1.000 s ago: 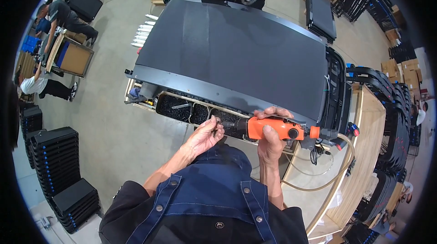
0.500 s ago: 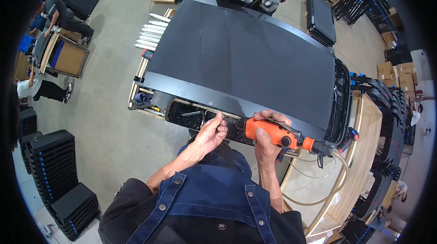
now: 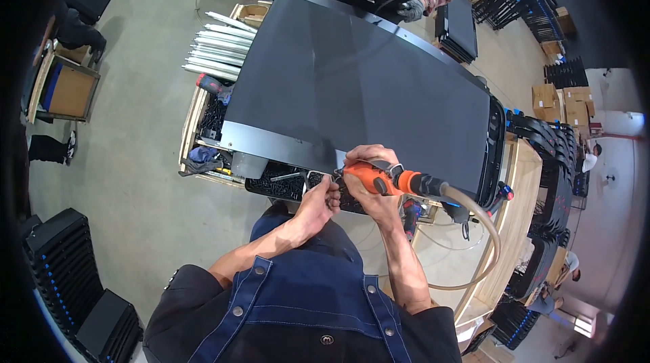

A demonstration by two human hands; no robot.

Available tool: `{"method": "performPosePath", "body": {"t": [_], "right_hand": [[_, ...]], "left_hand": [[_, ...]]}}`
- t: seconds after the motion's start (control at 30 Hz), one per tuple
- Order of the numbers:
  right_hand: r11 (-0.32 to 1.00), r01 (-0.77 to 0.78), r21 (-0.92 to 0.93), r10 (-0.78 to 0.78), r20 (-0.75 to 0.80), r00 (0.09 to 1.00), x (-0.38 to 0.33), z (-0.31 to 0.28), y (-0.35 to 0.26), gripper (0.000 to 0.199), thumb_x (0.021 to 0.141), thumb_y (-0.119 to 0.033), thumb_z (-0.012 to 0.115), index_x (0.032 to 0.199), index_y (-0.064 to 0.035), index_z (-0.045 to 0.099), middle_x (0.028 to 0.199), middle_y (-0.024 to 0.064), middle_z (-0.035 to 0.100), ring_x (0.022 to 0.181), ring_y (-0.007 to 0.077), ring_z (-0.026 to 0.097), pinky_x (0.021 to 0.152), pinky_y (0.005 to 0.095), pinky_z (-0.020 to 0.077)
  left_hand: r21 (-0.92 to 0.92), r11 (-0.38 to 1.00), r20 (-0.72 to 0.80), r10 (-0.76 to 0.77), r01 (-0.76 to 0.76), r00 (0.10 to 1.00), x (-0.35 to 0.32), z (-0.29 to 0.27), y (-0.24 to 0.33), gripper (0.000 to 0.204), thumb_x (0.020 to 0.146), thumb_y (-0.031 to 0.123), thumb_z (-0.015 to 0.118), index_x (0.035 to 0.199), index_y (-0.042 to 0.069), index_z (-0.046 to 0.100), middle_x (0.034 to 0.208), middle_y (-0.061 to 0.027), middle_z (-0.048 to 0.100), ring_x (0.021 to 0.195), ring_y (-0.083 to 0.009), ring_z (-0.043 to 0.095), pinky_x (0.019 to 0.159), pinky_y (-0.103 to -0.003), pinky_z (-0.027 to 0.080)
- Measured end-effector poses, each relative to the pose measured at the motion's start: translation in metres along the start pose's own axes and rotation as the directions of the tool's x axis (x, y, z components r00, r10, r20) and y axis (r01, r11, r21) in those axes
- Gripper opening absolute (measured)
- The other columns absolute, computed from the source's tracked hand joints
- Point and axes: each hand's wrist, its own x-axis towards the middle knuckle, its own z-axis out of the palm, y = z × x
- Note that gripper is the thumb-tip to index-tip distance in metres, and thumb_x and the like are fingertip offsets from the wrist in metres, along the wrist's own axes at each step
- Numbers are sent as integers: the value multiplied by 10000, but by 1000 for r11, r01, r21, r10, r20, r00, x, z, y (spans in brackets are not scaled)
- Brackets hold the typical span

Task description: Assembling the cover and internal components of a motorized treadmill using power tools on an assembly line.

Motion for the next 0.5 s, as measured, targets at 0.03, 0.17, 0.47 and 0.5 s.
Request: {"method": "performPosePath", "body": {"t": [0.03,0.17,0.47,0.5], "right_hand": [[1000,23,-15,-23,19,1000,2,3,-1,454,785,73,742,1140,-52,487,1069,159,630,963,261,659,893,421,565],[994,68,-80,-63,66,996,3,10,1,405,771,110,722,1076,-45,504,1000,147,651,939,264,677,880,413,572],[994,-26,-110,29,20,999,10,19,-11,460,741,144,698,1131,-47,546,1139,155,639,1021,235,673,907,363,552],[997,-21,-72,22,13,1000,5,18,-14,490,743,131,711,1163,-59,545,1212,165,605,1046,256,669,925,388,556]], "left_hand": [[-11,1000,2,-29,29,1000,-4,-9,4,274,1049,310,543,1085,43,594,925,-73,640,813,-183,599,746,-333,517],[86,995,49,-57,53,997,-19,-26,20,277,988,59,498,1233,-67,522,1119,-177,603,1047,-259,628,951,-360,534],[201,979,211,-26,-17,977,-44,-47,33,301,1052,222,530,1240,-14,531,1115,-148,643,969,-247,689,843,-336,585],[201,980,207,-53,11,977,-43,-53,32,288,1039,284,578,1172,29,586,1055,-107,672,903,-216,708,776,-312,606]]}}
